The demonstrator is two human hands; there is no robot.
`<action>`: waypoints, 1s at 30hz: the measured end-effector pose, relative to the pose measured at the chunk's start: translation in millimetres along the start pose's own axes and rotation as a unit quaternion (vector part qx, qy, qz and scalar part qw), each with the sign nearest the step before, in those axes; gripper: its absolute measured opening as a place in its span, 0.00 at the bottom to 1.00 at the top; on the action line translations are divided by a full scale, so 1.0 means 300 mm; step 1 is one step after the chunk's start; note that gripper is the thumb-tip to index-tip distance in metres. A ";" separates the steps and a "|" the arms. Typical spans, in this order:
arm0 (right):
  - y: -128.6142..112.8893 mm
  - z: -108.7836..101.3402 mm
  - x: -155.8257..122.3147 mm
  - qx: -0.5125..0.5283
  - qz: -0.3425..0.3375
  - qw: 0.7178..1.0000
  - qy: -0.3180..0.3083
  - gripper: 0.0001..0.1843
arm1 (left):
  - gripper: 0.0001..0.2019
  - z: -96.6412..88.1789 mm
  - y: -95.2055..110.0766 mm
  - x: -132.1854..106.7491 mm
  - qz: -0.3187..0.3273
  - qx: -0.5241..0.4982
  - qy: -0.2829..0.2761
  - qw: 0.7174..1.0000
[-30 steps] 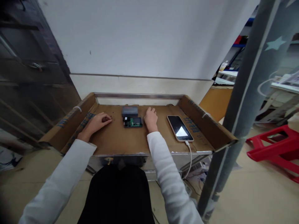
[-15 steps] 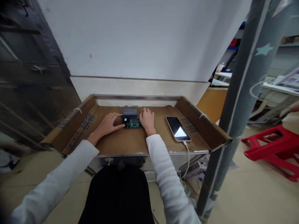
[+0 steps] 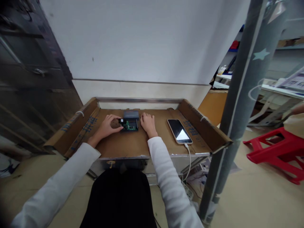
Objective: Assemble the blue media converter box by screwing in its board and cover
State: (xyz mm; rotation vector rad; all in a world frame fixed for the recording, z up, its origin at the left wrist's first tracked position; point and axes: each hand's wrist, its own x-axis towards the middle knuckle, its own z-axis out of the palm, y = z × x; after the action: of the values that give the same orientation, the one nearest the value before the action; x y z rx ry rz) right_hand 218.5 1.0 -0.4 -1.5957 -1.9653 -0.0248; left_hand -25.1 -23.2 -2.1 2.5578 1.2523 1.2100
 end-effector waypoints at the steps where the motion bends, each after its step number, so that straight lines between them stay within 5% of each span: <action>1: -0.005 -0.001 -0.003 0.007 -0.002 1.000 0.002 0.12 | 0.20 -0.005 0.001 -0.003 -0.001 -0.001 0.009 1.000; 7: -0.025 0.004 -0.030 0.106 -0.051 0.993 -0.031 0.13 | 0.19 -0.015 0.009 -0.010 -0.009 -0.005 0.009 1.000; 17: -0.006 -0.011 -0.040 0.181 -0.037 0.982 -0.032 0.09 | 0.19 0.004 0.019 -0.006 -0.006 -0.022 0.005 1.000; 24: 0.053 -0.017 -0.042 0.206 -0.053 0.977 -0.031 0.07 | 0.16 -0.028 0.009 -0.011 -0.057 -0.022 0.073 0.995; 30: 0.015 -0.036 -0.073 0.165 -0.042 0.985 0.012 0.11 | 0.22 -0.041 0.064 -0.010 0.003 0.001 0.074 0.997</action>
State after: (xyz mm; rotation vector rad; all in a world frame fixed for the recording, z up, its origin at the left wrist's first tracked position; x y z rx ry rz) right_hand 229.4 -21.1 -3.2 -1.2928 -1.9015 0.2357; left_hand -21.8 -41.5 11.4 2.5160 1.2728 1.4236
